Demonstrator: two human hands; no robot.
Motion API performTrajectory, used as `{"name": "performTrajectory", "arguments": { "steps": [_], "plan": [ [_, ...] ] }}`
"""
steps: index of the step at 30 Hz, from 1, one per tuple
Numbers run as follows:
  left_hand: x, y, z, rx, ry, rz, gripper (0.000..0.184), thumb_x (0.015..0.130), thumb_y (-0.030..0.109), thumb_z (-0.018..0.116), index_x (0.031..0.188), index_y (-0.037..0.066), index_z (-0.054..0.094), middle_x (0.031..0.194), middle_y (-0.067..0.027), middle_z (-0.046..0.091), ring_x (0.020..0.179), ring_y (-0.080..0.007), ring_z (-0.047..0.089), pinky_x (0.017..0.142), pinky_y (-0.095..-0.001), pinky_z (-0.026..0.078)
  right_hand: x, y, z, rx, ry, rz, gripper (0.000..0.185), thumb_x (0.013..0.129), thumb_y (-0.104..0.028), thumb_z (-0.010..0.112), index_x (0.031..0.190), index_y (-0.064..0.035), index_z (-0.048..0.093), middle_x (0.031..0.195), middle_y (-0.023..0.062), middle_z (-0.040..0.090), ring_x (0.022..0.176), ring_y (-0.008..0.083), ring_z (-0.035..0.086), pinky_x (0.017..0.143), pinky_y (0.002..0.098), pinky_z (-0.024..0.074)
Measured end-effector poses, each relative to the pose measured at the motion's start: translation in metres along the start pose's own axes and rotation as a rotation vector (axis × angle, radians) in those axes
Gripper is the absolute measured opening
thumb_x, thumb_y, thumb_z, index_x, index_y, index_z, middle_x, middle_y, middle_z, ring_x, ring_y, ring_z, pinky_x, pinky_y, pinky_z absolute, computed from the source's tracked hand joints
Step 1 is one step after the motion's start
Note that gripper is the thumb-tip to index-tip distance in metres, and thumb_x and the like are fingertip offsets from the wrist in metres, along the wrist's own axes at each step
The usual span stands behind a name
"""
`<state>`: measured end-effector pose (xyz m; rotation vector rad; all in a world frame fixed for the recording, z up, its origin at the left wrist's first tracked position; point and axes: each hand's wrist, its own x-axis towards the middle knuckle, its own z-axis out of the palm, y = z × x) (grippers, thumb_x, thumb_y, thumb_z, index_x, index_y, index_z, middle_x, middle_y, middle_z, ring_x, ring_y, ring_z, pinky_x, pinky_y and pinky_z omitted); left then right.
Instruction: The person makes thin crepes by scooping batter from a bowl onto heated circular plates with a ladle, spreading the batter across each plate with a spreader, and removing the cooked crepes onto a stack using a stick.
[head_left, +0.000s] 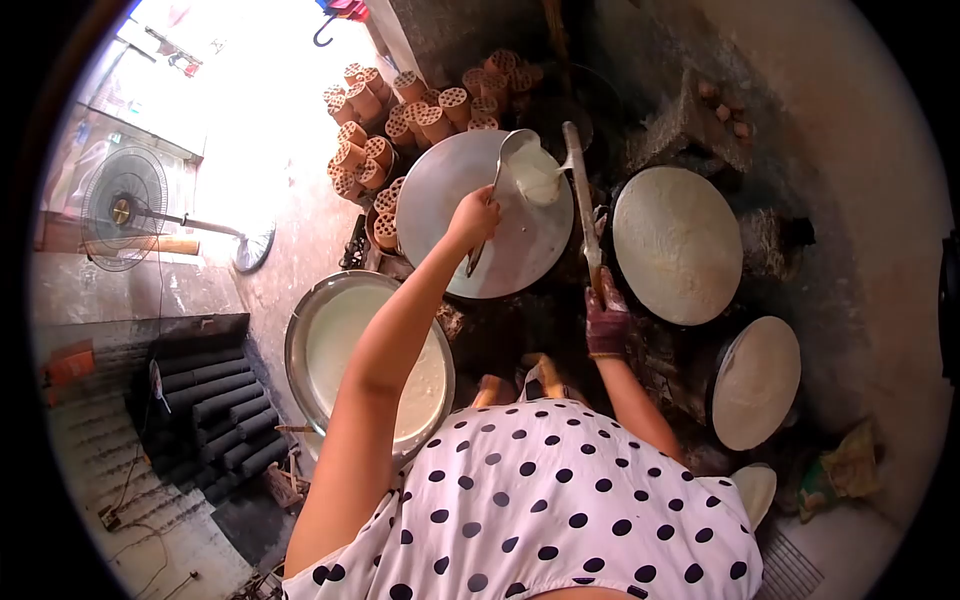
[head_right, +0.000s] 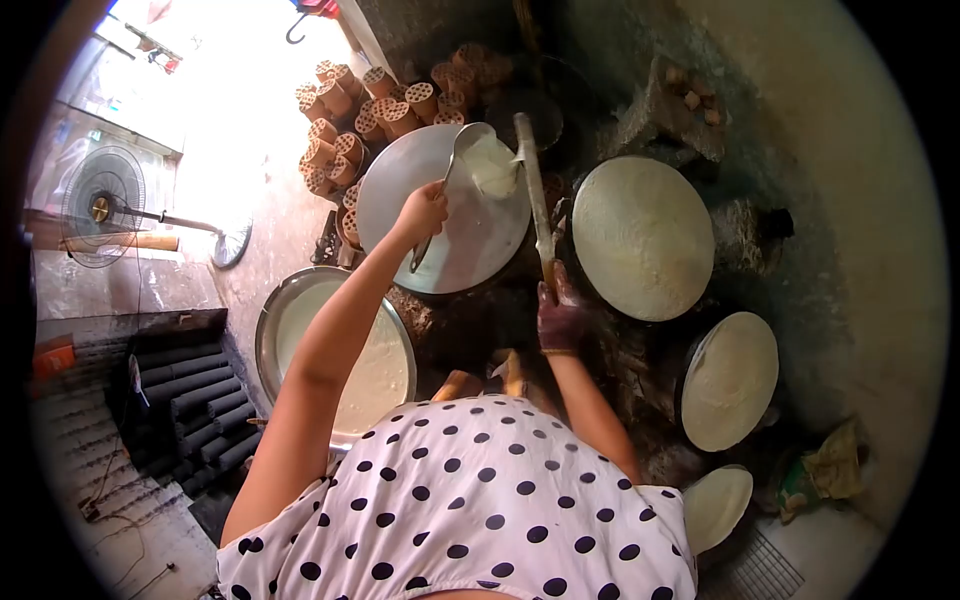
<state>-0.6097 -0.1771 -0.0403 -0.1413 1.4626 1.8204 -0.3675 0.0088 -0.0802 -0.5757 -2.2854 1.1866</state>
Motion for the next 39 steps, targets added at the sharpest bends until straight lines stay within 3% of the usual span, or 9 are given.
{"name": "performTrajectory", "arguments": {
  "steps": [2,5,7,12,19,23,32,35,39],
  "plan": [
    [-0.012,0.003,0.008,0.792,0.314,0.162,0.035,0.087,0.02,0.049,0.119,0.008,0.056,0.078,-0.0136,0.063,0.071,-0.0294,0.062,0.062,-0.0426,0.048,0.013,-0.032,0.013,-0.037,-0.209,0.409,0.042,0.083,-0.027,0.062,0.122,-0.0114,0.059,0.107,0.0195,0.063,0.099,0.033,0.061,0.083,0.0372,0.0486],
    [-0.037,0.01,-0.009,1.089,0.515,0.386,0.037,0.09,0.018,0.046,0.126,0.01,0.053,0.073,-0.0154,0.06,0.058,-0.0238,0.059,0.051,-0.0364,0.045,0.04,-0.004,0.095,-0.115,-0.165,0.353,0.044,0.081,-0.031,0.06,0.121,-0.0112,0.06,0.101,0.0203,0.065,0.094,0.0343,0.063,0.081,0.0363,0.049],
    [-0.074,0.018,-0.017,1.073,0.73,0.569,0.039,0.09,0.021,0.048,0.127,0.011,0.052,0.082,-0.0222,0.063,0.074,-0.0405,0.06,0.067,-0.0453,0.046,0.054,0.003,0.11,0.12,-0.277,0.278,0.044,0.081,-0.029,0.06,0.12,-0.0092,0.06,0.1,0.0201,0.066,0.094,0.0312,0.064,0.08,0.0355,0.0495],
    [-0.191,0.014,-0.058,0.701,0.767,0.83,0.045,0.095,0.01,0.043,0.139,0.004,0.037,0.062,-0.0037,0.048,0.053,-0.0113,0.046,0.05,-0.0269,0.042,-0.003,-0.018,0.081,0.189,0.005,0.429,0.044,0.08,-0.016,0.063,0.12,-0.0014,0.058,0.11,0.0163,0.065,0.101,0.024,0.063,0.089,0.0313,0.0474],
    [-0.326,-0.112,-0.131,0.271,0.771,0.358,0.033,0.098,0.018,0.04,0.128,0.009,0.049,0.055,0.0024,0.039,0.038,-0.0056,0.036,0.033,-0.0211,0.031,0.065,-0.023,0.119,0.311,-0.518,0.63,0.039,0.083,-0.022,0.063,0.121,-0.0135,0.061,0.09,0.0074,0.069,0.075,0.0185,0.063,0.068,0.0306,0.0498],
    [-0.388,-0.234,-0.175,0.202,0.962,0.182,0.025,0.097,0.018,0.04,0.114,0.006,0.052,0.055,0.0015,0.039,0.036,-0.0073,0.035,0.031,-0.0231,0.032,0.048,0.065,0.125,0.031,0.002,0.27,0.039,0.083,-0.021,0.064,0.121,-0.0092,0.061,0.103,0.0078,0.069,0.085,0.0176,0.065,0.076,0.0294,0.049],
    [-0.45,-0.459,-0.265,-0.044,1.097,-0.018,0.02,0.09,0.018,0.049,0.086,-0.001,0.056,0.052,-0.003,0.049,0.039,-0.0123,0.042,0.037,-0.0278,0.034,0.103,-0.029,0.153,-0.12,-0.431,0.344,0.036,0.084,-0.027,0.063,0.116,-0.0107,0.063,0.098,0.0151,0.068,0.092,0.0306,0.064,0.078,0.0344,0.049],
    [-0.452,-0.45,-0.249,0.066,1.246,-0.087,0.02,0.087,0.016,0.051,0.076,-0.001,0.056,0.051,-0.0043,0.051,0.04,-0.0129,0.043,0.04,-0.0286,0.033,0.125,0.0,0.124,0.164,-0.724,0.375,0.036,0.083,-0.025,0.065,0.117,-0.0116,0.063,0.105,0.012,0.068,0.093,0.0259,0.065,0.08,0.0319,0.0487],
    [-0.453,-0.413,-0.233,-0.286,1.134,0.032,0.018,0.089,0.015,0.048,0.093,-0.002,0.053,0.057,-0.0064,0.052,0.042,-0.0148,0.046,0.038,-0.0299,0.037,0.12,0.021,0.09,0.003,-0.374,-0.013,0.037,0.081,-0.022,0.065,0.117,-0.0166,0.064,0.097,0.0108,0.069,0.085,0.0235,0.067,0.074,0.0347,0.0502]
  ]
}}
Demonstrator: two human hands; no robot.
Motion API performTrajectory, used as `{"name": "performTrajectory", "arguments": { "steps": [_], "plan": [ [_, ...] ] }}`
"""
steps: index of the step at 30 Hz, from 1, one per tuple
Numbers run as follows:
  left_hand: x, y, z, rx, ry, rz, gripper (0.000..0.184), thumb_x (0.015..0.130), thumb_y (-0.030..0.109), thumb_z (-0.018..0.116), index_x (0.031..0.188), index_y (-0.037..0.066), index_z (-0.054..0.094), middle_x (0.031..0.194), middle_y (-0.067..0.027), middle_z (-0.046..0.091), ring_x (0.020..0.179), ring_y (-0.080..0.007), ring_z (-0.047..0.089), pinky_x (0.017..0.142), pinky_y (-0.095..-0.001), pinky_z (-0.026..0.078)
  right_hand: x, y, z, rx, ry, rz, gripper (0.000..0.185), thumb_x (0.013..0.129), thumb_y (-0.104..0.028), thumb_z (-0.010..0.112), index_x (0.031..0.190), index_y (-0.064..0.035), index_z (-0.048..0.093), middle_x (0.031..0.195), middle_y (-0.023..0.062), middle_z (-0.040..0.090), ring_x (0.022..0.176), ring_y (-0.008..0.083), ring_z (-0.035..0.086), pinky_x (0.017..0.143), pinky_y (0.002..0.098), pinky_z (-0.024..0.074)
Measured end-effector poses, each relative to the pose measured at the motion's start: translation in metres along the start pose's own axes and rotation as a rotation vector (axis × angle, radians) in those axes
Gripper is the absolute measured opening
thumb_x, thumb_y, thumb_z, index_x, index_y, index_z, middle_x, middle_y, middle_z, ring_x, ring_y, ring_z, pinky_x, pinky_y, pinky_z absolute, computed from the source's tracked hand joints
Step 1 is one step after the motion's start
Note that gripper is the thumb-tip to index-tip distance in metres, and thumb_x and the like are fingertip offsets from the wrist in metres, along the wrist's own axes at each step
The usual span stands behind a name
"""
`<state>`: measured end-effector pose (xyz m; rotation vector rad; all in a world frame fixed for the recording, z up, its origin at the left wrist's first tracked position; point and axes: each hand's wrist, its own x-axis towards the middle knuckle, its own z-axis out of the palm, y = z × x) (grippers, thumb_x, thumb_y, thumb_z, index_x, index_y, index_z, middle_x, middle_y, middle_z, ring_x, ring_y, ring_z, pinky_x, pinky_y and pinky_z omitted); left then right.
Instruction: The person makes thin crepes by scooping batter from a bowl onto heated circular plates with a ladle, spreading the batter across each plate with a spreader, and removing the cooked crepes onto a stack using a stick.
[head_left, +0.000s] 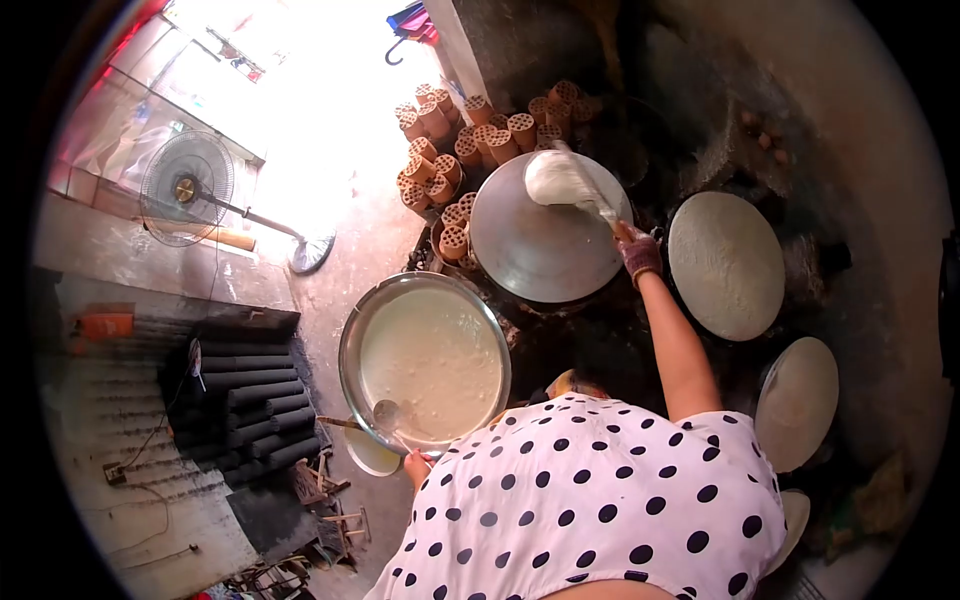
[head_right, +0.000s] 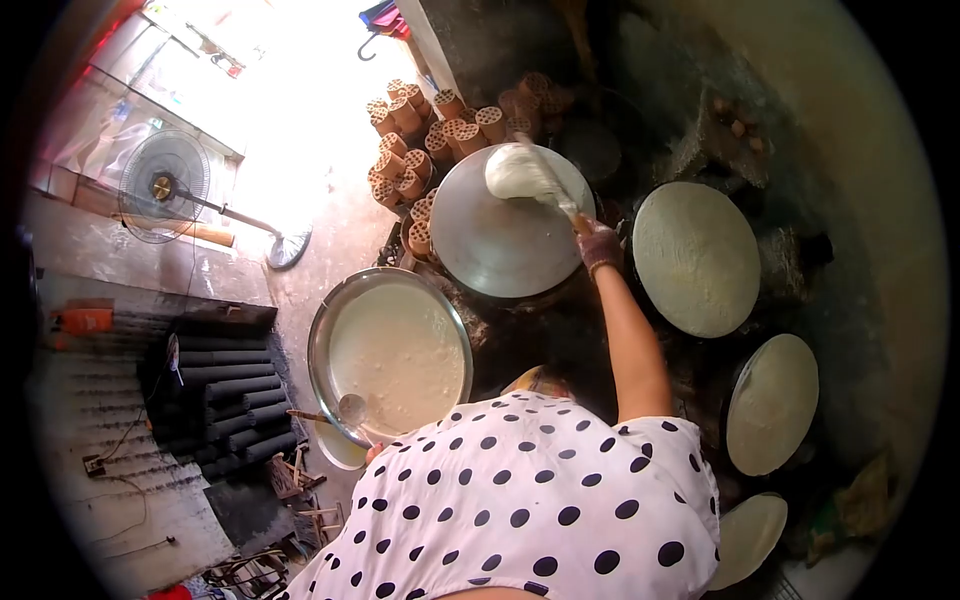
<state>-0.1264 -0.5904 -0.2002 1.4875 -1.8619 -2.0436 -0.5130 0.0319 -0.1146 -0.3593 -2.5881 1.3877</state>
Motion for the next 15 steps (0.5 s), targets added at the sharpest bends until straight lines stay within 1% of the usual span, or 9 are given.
{"name": "performTrajectory", "arguments": {
  "steps": [2,3,6,7,9,10,12,14,15],
  "plan": [
    [-0.013,0.014,0.019,0.067,0.079,-0.007,0.019,0.09,0.014,0.046,0.099,-0.002,0.051,0.061,-0.0077,0.052,0.043,-0.0162,0.048,0.038,-0.0307,0.039,0.001,0.023,0.021,-0.107,0.061,0.197,0.036,0.082,-0.023,0.062,0.118,-0.0188,0.063,0.1,0.0126,0.068,0.089,0.0281,0.066,0.079,0.0364,0.0504],
    [-0.017,0.017,0.025,0.127,0.081,-0.01,0.019,0.09,0.014,0.046,0.1,-0.002,0.051,0.061,-0.0079,0.052,0.043,-0.0165,0.048,0.038,-0.0307,0.039,-0.009,-0.027,0.013,-0.214,-0.041,0.303,0.035,0.084,-0.027,0.057,0.118,-0.0194,0.061,0.102,0.0154,0.066,0.091,0.032,0.065,0.084,0.0383,0.0496],
    [-0.012,0.015,0.024,0.238,0.023,0.008,0.02,0.089,0.013,0.046,0.1,-0.003,0.052,0.062,-0.0091,0.054,0.043,-0.0176,0.049,0.04,-0.0306,0.04,0.016,-0.05,0.051,-0.343,-0.154,0.372,0.038,0.083,-0.028,0.058,0.12,-0.0213,0.06,0.102,0.0161,0.066,0.092,0.0325,0.064,0.083,0.0381,0.0497],
    [0.004,-0.003,0.019,0.2,0.038,-0.004,0.02,0.089,0.013,0.046,0.098,-0.003,0.053,0.062,-0.0096,0.054,0.043,-0.0179,0.05,0.04,-0.0306,0.041,0.025,-0.041,0.062,-0.341,-0.153,0.372,0.038,0.083,-0.028,0.058,0.12,-0.0213,0.06,0.102,0.0161,0.066,0.092,0.0325,0.064,0.083,0.0381,0.0497],
    [0.027,-0.026,0.015,0.108,0.044,0.001,0.019,0.088,0.012,0.046,0.095,-0.004,0.055,0.064,-0.0106,0.056,0.043,-0.0187,0.05,0.042,-0.0309,0.042,0.034,-0.025,0.086,-0.243,-0.126,0.102,0.038,0.081,-0.03,0.06,0.118,-0.0241,0.061,0.102,0.0161,0.066,0.09,0.0326,0.064,0.082,0.0383,0.0497],
    [0.032,-0.029,0.012,0.112,0.046,0.002,0.019,0.088,0.012,0.046,0.095,-0.004,0.055,0.064,-0.0106,0.056,0.043,-0.0187,0.05,0.042,-0.0309,0.042,0.034,-0.02,0.079,-0.241,-0.128,0.105,0.038,0.081,-0.03,0.06,0.118,-0.0241,0.061,0.102,0.0161,0.066,0.09,0.0326,0.064,0.082,0.0383,0.0497],
    [0.034,-0.03,0.01,0.284,-0.059,0.1,0.018,0.089,0.012,0.046,0.095,-0.003,0.054,0.063,-0.0097,0.055,0.043,-0.0187,0.049,0.041,-0.0319,0.041,0.027,-0.041,0.033,-0.148,-0.342,0.037,0.032,0.084,-0.028,0.06,0.114,-0.0161,0.065,0.099,0.0123,0.068,0.089,0.0302,0.065,0.078,0.0373,0.0508],
    [-0.036,0.032,0.056,0.041,0.056,0.023,0.016,0.089,0.013,0.047,0.094,-0.001,0.053,0.062,-0.0088,0.053,0.043,-0.0184,0.048,0.04,-0.0328,0.041,0.031,-0.016,0.025,-0.146,-0.276,0.036,0.034,0.084,-0.028,0.06,0.116,-0.0176,0.064,0.098,0.0115,0.068,0.089,0.0321,0.065,0.077,0.0389,0.0515],
    [-0.027,0.022,0.05,0.129,0.035,0.048,0.014,0.09,0.013,0.047,0.094,0.0,0.053,0.062,-0.0082,0.051,0.044,-0.0182,0.048,0.039,-0.0325,0.04,0.028,-0.014,0.022,0.0,-0.125,0.246,0.035,0.083,-0.028,0.061,0.117,-0.019,0.063,0.099,0.011,0.068,0.09,0.0319,0.065,0.078,0.0386,0.0513]
  ]
}}
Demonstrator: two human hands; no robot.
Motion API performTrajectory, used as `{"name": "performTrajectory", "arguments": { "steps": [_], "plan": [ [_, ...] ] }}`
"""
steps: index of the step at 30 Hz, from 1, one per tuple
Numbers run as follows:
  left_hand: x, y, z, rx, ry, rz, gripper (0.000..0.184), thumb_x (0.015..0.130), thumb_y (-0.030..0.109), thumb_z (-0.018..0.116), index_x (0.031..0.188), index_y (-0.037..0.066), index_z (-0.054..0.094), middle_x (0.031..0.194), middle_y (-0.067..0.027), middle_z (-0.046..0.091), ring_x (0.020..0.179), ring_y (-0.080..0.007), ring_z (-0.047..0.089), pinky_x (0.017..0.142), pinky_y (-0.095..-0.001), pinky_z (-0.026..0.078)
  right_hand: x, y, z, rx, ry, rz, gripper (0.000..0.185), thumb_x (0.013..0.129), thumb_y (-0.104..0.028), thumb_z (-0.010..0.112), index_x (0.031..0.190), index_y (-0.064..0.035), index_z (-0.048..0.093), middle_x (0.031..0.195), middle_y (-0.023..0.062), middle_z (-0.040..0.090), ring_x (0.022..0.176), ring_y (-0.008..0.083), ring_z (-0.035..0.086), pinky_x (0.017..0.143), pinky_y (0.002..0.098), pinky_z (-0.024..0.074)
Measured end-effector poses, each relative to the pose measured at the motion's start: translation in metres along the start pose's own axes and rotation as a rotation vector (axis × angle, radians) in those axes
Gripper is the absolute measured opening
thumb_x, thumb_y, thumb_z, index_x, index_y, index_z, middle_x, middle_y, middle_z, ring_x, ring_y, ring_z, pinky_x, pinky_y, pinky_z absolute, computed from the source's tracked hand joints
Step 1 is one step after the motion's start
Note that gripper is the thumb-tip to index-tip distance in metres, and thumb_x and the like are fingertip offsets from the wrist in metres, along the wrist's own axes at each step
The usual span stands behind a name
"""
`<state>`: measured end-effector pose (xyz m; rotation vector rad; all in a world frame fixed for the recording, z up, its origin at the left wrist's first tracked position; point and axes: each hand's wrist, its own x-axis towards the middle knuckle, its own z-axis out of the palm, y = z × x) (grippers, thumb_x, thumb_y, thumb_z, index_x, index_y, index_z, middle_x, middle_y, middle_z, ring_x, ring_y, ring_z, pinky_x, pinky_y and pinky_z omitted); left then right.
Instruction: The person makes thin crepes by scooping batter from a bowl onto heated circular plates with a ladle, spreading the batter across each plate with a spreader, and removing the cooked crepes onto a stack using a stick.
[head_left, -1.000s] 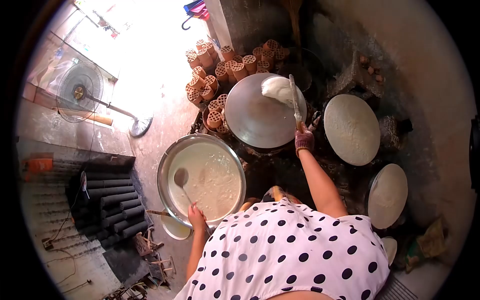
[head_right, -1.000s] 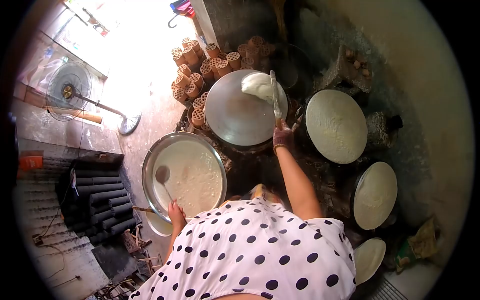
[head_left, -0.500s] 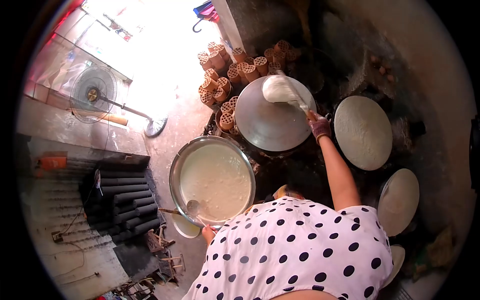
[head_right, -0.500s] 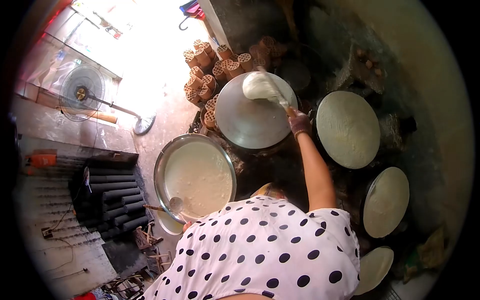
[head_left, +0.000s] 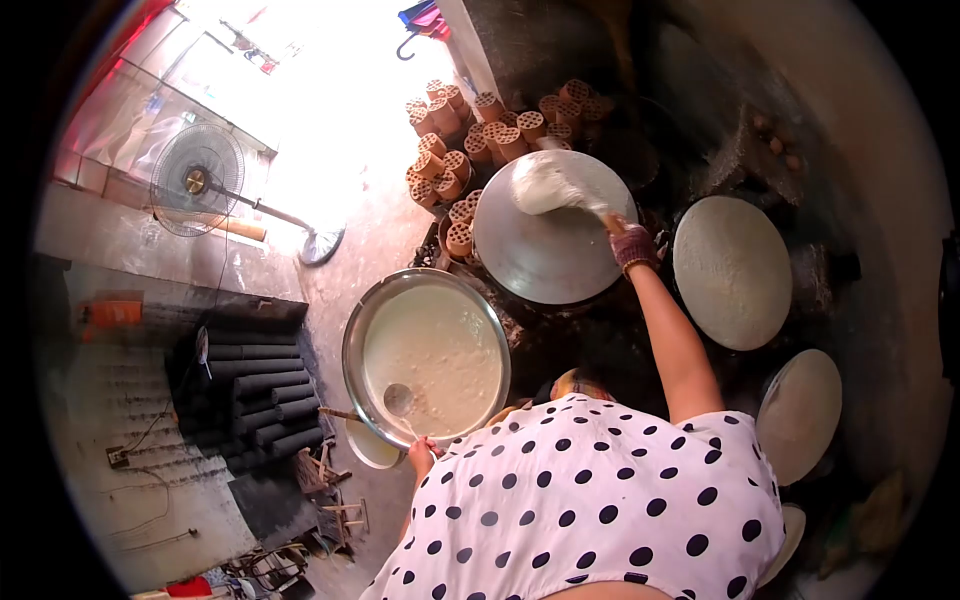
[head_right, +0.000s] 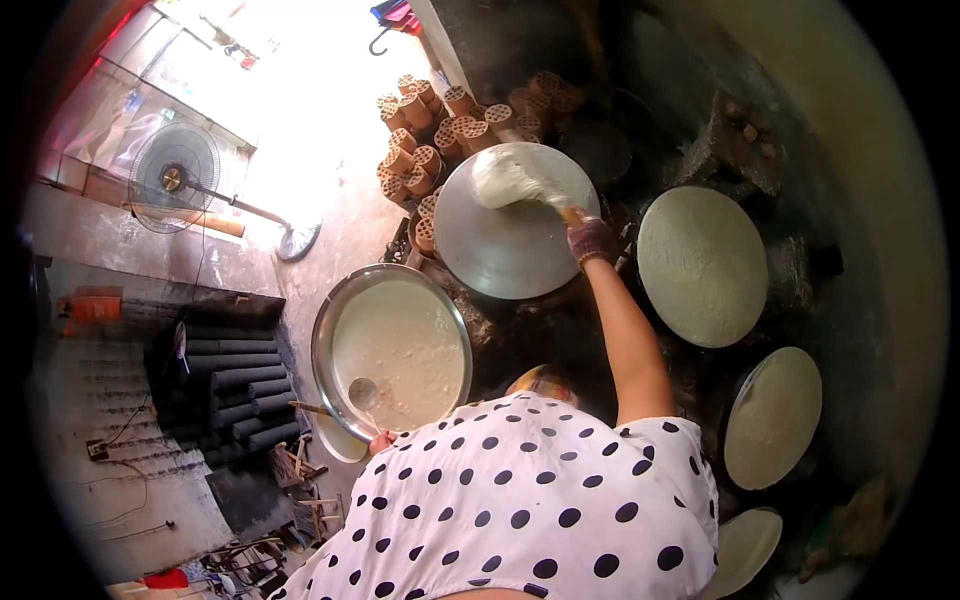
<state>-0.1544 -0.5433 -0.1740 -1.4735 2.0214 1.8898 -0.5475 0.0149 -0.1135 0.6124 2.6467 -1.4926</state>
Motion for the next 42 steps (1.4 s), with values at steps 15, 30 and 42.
{"name": "performTrajectory", "arguments": {
  "steps": [15,30,42],
  "plan": [
    [-0.005,-0.016,-0.002,-0.062,0.092,-0.021,0.015,0.09,0.014,0.048,0.091,-0.001,0.053,0.062,-0.0083,0.053,0.043,-0.0181,0.049,0.04,-0.0304,0.041,-0.007,-0.026,0.0,0.005,0.062,0.119,0.041,0.081,-0.023,0.066,0.121,-0.021,0.06,0.106,0.0151,0.066,0.093,0.0294,0.065,0.082,0.037,0.0504],
    [-0.019,-0.02,-0.007,-0.107,0.051,-0.081,0.014,0.091,0.013,0.047,0.087,0.001,0.053,0.063,-0.0076,0.054,0.047,-0.0172,0.05,0.042,-0.0298,0.041,-0.009,-0.048,0.01,-0.514,-0.075,-0.183,0.03,0.082,-0.03,0.063,0.11,-0.019,0.067,0.103,0.0133,0.066,0.095,0.0316,0.062,0.083,0.0383,0.0494],
    [-0.064,-0.01,0.018,-0.146,0.124,-0.188,0.012,0.091,0.017,0.049,0.088,0.006,0.054,0.063,-0.0042,0.054,0.044,-0.0156,0.05,0.037,-0.0287,0.039,-0.009,-0.041,0.009,-0.418,-0.269,-0.288,0.039,0.08,-0.03,0.066,0.119,-0.0256,0.061,0.107,0.0122,0.065,0.098,0.0315,0.062,0.084,0.0385,0.0489]
  ]
}}
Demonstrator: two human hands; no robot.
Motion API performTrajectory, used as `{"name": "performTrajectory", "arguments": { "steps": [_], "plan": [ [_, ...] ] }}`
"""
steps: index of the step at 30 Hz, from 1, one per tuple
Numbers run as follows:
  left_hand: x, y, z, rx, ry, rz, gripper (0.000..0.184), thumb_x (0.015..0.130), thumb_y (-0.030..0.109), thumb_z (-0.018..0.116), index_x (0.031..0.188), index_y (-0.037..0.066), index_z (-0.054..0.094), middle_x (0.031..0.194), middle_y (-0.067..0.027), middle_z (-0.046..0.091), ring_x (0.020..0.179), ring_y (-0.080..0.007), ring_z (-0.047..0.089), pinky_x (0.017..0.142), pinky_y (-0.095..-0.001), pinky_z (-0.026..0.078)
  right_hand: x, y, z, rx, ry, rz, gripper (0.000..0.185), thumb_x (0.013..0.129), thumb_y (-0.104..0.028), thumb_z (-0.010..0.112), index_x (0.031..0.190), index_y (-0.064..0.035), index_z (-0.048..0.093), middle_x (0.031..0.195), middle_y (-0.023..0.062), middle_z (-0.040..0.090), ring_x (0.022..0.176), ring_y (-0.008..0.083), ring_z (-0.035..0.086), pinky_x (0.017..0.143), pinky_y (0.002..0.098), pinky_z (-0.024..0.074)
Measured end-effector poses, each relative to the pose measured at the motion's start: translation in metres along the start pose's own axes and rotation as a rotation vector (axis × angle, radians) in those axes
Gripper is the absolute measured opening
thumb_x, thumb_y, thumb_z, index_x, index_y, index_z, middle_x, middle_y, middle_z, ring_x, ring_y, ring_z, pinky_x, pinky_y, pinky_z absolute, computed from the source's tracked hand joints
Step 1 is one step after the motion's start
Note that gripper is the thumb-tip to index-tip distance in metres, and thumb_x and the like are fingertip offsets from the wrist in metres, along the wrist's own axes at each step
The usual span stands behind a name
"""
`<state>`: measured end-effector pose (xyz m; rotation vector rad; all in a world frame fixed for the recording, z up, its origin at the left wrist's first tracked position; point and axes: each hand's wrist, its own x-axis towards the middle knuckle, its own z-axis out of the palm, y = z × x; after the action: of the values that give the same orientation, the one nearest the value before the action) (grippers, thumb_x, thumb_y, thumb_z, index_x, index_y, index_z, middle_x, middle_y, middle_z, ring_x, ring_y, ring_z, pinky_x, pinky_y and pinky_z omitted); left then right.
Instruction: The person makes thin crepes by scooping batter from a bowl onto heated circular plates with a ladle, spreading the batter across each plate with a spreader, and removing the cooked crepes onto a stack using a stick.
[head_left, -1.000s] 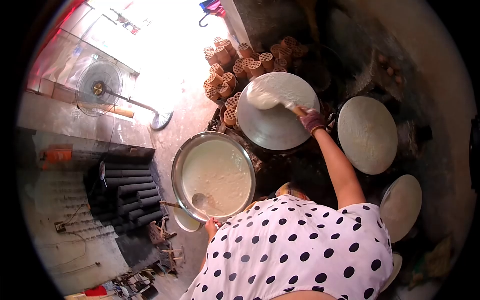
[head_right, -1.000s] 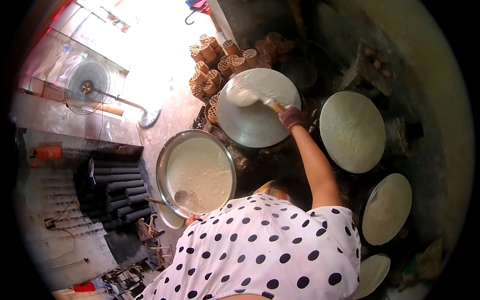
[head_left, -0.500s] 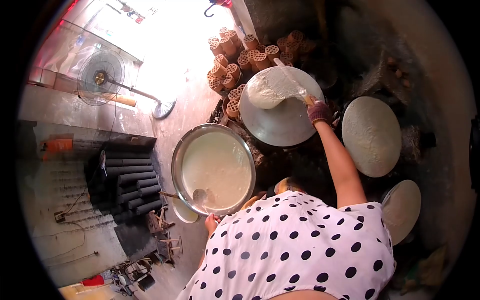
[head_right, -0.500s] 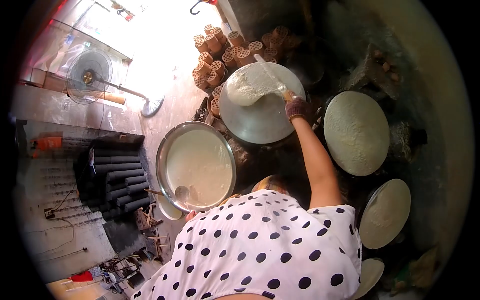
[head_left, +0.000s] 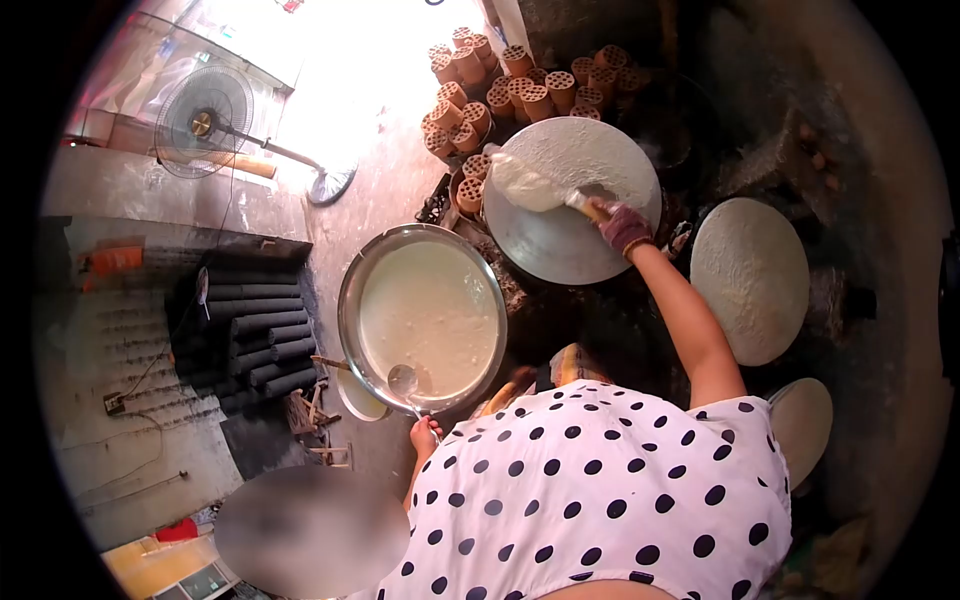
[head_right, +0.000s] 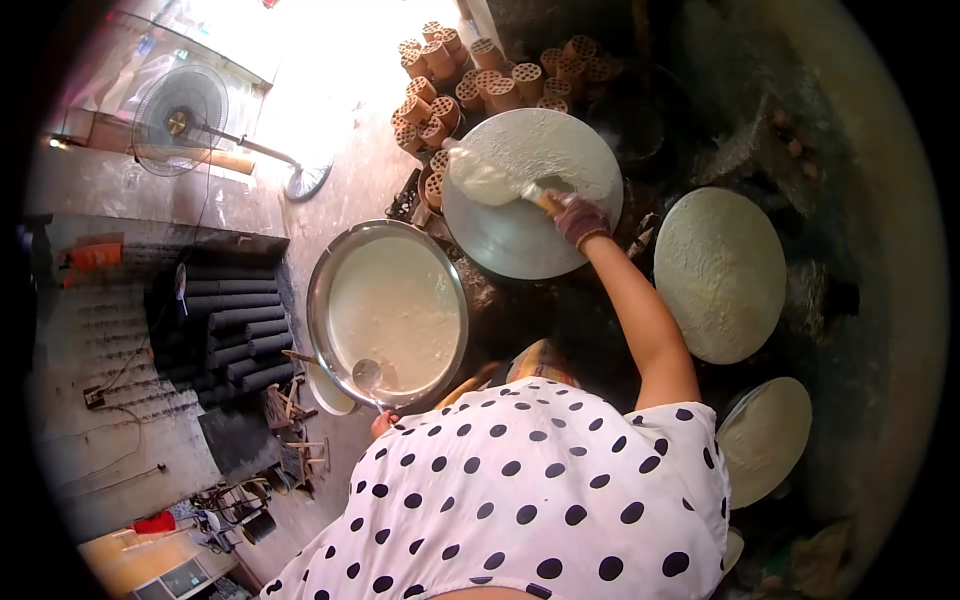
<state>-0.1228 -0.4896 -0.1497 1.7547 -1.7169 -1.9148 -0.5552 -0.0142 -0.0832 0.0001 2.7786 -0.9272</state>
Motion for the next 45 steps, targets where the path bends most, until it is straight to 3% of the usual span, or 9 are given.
{"name": "performTrajectory", "arguments": {
  "steps": [5,9,17,20,31,35,38,39,45],
  "plan": [
    [-0.016,-0.008,0.009,-0.002,0.032,-0.005,0.014,0.09,0.017,0.049,0.091,0.005,0.055,0.063,-0.0042,0.053,0.044,-0.0154,0.049,0.038,-0.0284,0.039,-0.01,0.032,-0.012,0.246,-0.17,-0.246,0.039,0.081,-0.029,0.065,0.119,-0.0268,0.061,0.108,0.0124,0.065,0.096,0.0319,0.062,0.084,0.0394,0.0491],
    [-0.024,-0.015,0.011,0.082,0.016,0.023,0.018,0.091,0.019,0.048,0.095,0.003,0.055,0.065,-0.0053,0.055,0.044,-0.0159,0.05,0.039,-0.0281,0.04,0.016,0.017,-0.014,-0.005,0.084,0.093,0.04,0.081,-0.029,0.065,0.121,-0.0255,0.06,0.112,0.014,0.063,0.096,0.0321,0.062,0.083,0.0394,0.0498],
    [-0.049,-0.015,0.019,-0.024,0.015,0.012,0.017,0.092,0.02,0.049,0.094,0.005,0.055,0.064,-0.0044,0.055,0.045,-0.014,0.051,0.04,-0.0259,0.041,-0.016,0.052,-0.015,0.068,-0.016,-0.632,0.038,0.086,-0.036,0.059,0.123,-0.0299,0.055,0.105,0.0121,0.063,0.092,0.0325,0.063,0.078,0.0435,0.0511],
    [-0.05,-0.016,0.018,0.009,-0.015,0.018,0.016,0.092,0.018,0.049,0.093,0.004,0.055,0.064,-0.005,0.056,0.044,-0.0141,0.051,0.039,-0.0258,0.04,0.007,0.02,-0.018,-0.211,0.023,0.023,0.037,0.085,-0.038,0.058,0.12,-0.0244,0.057,0.105,0.0104,0.064,0.093,0.0314,0.063,0.077,0.0435,0.0513],
    [-0.005,0.005,0.008,0.009,-0.156,0.096,0.018,0.093,0.017,0.046,0.096,0.001,0.054,0.064,-0.0064,0.056,0.044,-0.0145,0.051,0.038,-0.0263,0.041,-0.174,0.036,-0.058,-0.164,0.187,-0.349,0.043,0.077,-0.009,0.066,0.118,-0.0216,0.06,0.095,0.0107,0.064,0.085,0.0269,0.064,0.071,0.0348,0.0534],
    [-0.001,0.019,-0.001,-0.006,-0.203,0.162,0.02,0.094,0.018,0.047,0.098,0.0,0.053,0.063,-0.0063,0.055,0.043,-0.0134,0.05,0.038,-0.0247,0.04,-0.197,0.036,0.035,0.903,0.42,-0.016,0.044,0.09,-0.001,0.053,0.134,-0.0008,0.044,0.12,0.0078,0.059,0.095,0.0178,0.062,0.087,0.0309,0.051],
    [0.002,0.031,-0.011,-0.023,-0.266,0.162,0.02,0.094,0.017,0.045,0.1,-0.001,0.052,0.062,-0.0062,0.054,0.042,-0.013,0.049,0.037,-0.0243,0.04,-0.155,-0.059,0.125,0.747,0.382,0.211,0.022,0.088,-0.027,0.06,0.097,-0.0085,0.068,0.066,-0.002,0.059,0.05,0.0075,0.049,0.043,0.0257,0.0364],
    [0.005,0.032,-0.013,-0.031,-0.294,0.167,0.021,0.095,0.017,0.045,0.101,-0.001,0.051,0.061,-0.0061,0.053,0.041,-0.0129,0.049,0.036,-0.0241,0.04,-0.126,-0.061,0.183,0.421,0.563,-0.131,0.015,0.088,-0.023,0.058,0.089,-0.0103,0.065,0.06,-0.0006,0.055,0.047,0.0089,0.048,0.041,0.0266,0.0372],
    [0.026,0.034,-0.052,-0.019,-0.373,0.13,0.017,0.096,0.018,0.044,0.099,0.002,0.051,0.06,-0.0046,0.054,0.037,-0.0121,0.047,0.032,-0.0238,0.037,-0.126,-0.064,0.259,1.111,0.382,0.499,0.013,0.088,-0.021,0.054,0.079,-0.012,0.055,0.053,0.0019,0.05,0.034,0.0179,0.045,0.031,0.0328,0.0369]
  ]
}}
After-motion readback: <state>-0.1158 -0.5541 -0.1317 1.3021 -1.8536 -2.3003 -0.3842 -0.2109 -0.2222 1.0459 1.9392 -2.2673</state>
